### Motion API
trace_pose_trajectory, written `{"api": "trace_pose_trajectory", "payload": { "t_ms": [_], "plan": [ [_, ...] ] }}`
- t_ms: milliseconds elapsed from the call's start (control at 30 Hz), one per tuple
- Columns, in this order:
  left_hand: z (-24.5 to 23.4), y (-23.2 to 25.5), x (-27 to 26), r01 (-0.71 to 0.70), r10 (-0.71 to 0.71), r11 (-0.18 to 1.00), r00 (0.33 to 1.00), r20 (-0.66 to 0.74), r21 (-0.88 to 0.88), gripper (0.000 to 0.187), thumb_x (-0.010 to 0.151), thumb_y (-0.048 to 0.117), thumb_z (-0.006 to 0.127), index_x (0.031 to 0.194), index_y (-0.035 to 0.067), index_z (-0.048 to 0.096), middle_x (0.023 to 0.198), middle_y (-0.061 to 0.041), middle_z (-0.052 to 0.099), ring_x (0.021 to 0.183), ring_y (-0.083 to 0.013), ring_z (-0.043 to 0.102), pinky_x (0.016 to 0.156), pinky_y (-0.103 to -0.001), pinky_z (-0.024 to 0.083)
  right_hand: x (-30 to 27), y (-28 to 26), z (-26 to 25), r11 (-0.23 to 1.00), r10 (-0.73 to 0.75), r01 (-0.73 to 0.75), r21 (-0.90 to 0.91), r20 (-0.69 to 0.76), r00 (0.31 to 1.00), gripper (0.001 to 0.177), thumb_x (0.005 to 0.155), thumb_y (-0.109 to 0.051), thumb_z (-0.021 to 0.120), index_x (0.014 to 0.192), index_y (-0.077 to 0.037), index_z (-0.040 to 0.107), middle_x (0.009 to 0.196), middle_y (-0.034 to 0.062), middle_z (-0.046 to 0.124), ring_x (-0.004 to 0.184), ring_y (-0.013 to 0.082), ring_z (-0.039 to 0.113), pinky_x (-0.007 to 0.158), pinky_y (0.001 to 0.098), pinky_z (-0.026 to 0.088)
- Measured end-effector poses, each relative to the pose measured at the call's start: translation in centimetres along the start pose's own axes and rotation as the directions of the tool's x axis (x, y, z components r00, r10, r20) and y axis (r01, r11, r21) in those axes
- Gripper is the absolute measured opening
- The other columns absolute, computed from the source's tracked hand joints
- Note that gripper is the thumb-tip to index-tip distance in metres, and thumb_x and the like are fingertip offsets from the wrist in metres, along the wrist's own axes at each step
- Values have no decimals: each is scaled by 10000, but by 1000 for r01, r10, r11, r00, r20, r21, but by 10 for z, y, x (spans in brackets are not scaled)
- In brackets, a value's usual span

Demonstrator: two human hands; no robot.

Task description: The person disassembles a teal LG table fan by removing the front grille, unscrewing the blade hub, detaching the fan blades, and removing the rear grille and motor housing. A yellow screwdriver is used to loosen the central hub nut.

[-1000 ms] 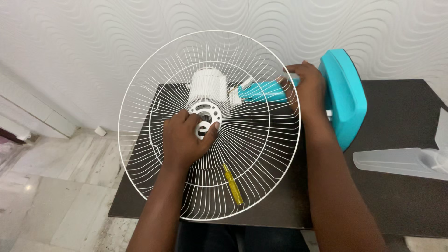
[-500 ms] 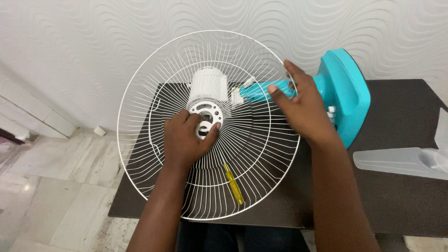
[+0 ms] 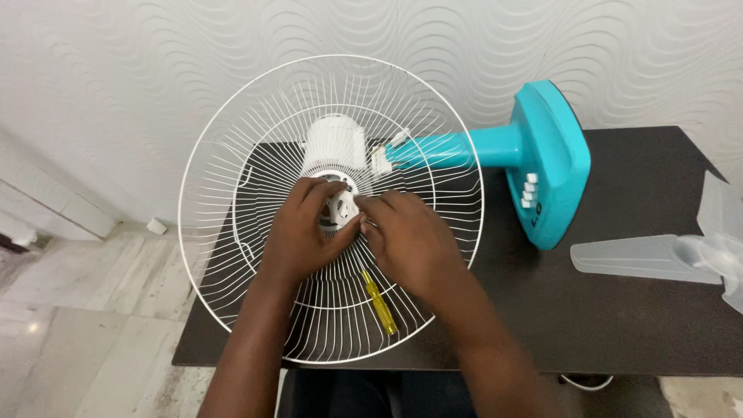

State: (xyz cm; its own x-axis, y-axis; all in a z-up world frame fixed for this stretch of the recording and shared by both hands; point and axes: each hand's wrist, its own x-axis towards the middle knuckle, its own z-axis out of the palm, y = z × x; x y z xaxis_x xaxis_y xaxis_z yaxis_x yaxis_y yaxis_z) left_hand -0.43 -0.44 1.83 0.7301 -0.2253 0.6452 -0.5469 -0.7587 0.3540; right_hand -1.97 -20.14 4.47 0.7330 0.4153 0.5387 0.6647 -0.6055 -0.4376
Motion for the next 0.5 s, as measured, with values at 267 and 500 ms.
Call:
{"api": "trace_pose_trajectory", "payload": {
  "t_ms": [267, 500],
  "plan": [
    [-12, 4, 2, 47, -23, 987, 987, 161, -152, 596, 758, 204, 796, 1316, 66, 638, 1237, -167, 610, 1117, -307, 666, 914, -399, 598, 2, 9, 4, 973, 2, -36, 227, 146, 989, 305, 906, -78, 701, 1211, -71, 722, 1005, 105, 659, 903, 245, 667, 803, 382, 550],
    [-8, 13, 4, 61, -45, 994, 982, 181, -88, 642, 746, 215, 798, 1342, 65, 614, 1279, -182, 597, 1157, -329, 622, 929, -419, 560, -6, 10, 10, 968, 107, -133, 211, 131, 986, 340, 852, -24, 717, 1189, -72, 717, 1019, 94, 664, 909, 226, 685, 788, 355, 573]
  ]
}}
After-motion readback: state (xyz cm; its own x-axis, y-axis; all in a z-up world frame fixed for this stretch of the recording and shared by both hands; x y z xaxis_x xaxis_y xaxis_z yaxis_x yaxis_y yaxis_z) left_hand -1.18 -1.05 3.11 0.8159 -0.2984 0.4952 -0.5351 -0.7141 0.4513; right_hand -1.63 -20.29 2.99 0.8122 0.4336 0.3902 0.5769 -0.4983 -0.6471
